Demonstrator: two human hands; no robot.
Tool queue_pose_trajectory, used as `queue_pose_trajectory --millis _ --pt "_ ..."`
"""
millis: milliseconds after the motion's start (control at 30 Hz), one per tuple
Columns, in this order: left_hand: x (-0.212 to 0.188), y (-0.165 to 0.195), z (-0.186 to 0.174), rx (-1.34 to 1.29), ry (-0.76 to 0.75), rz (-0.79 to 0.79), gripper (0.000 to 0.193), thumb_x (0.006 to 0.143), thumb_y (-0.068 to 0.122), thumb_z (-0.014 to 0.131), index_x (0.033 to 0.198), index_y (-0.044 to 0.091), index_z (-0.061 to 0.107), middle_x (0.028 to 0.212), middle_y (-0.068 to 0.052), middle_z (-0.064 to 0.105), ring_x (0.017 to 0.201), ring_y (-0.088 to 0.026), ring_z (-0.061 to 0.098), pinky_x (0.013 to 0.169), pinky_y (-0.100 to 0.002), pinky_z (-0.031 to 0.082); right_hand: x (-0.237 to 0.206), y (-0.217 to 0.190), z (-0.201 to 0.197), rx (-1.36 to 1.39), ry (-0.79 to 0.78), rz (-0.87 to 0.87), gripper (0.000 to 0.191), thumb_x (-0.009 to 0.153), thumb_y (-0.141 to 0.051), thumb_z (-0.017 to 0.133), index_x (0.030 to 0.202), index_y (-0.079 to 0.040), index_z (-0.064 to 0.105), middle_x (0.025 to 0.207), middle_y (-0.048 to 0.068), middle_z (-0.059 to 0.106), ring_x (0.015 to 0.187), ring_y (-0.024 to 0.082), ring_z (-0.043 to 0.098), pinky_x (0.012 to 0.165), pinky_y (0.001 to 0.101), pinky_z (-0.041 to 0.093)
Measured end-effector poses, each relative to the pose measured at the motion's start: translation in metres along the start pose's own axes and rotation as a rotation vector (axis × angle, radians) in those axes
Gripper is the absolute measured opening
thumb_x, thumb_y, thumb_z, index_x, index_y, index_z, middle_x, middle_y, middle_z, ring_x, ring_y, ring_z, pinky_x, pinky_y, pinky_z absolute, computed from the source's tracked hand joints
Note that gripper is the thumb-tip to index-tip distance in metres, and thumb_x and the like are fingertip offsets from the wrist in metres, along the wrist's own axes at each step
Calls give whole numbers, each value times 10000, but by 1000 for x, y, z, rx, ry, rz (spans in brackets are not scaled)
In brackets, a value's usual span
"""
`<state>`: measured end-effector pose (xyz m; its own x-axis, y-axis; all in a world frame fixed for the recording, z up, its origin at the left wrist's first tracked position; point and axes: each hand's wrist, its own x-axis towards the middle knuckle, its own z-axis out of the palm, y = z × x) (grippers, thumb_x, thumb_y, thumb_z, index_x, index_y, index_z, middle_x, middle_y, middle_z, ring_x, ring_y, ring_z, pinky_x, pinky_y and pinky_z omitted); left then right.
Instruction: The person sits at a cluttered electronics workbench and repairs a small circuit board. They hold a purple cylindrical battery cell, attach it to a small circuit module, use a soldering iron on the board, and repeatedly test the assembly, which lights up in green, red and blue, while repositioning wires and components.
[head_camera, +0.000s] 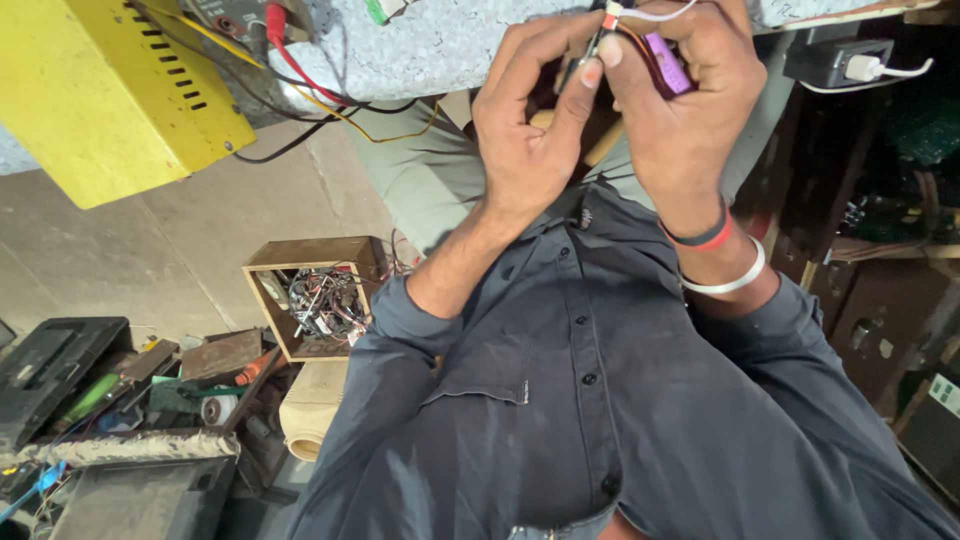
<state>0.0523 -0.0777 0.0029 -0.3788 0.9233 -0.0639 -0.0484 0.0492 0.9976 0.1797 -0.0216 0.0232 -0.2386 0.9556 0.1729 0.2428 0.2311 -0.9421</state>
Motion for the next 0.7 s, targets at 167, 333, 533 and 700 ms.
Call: queue_pose_trajectory --millis 167,333,533,700 --pt "1 -18 -1 -425 -15 -21 266 1142 130 619 1378 13 584 1286 -42 668 1130 -80 645 983 -220 538 -12 -7 -16 277 -175 109 442 1052 109 738 1416 30 501 1318 29 548 1129 136 626 948 262 516" --pt "6 -34 -10 -558 -10 -125 206 1175 147 607 1304 -13 624 1203 -58 720 1089 -106 688 917 -262 589 -19 -14 -25 257 -217 109 450 1051 177 730 1424 56 510 1490 36 438 1334 163 571 1086 266 531" --pt "13 -35 -18 -573 -35 -216 249 1162 181 623 1239 -51 672 1098 -65 739 1030 -119 714 904 -273 600 -11 -24 -36 203 -301 128 489 1010 158 660 1468 40 531 1510 48 425 1378 171 575 1053 272 606" --pt "14 -31 -19 -523 -96 -136 245 1104 112 718 1282 -44 654 1137 -68 721 1044 -109 676 938 -267 566 -1 -16 -33 87 -306 37 445 1098 133 698 1508 48 551 1455 68 485 1189 130 593 954 229 566"
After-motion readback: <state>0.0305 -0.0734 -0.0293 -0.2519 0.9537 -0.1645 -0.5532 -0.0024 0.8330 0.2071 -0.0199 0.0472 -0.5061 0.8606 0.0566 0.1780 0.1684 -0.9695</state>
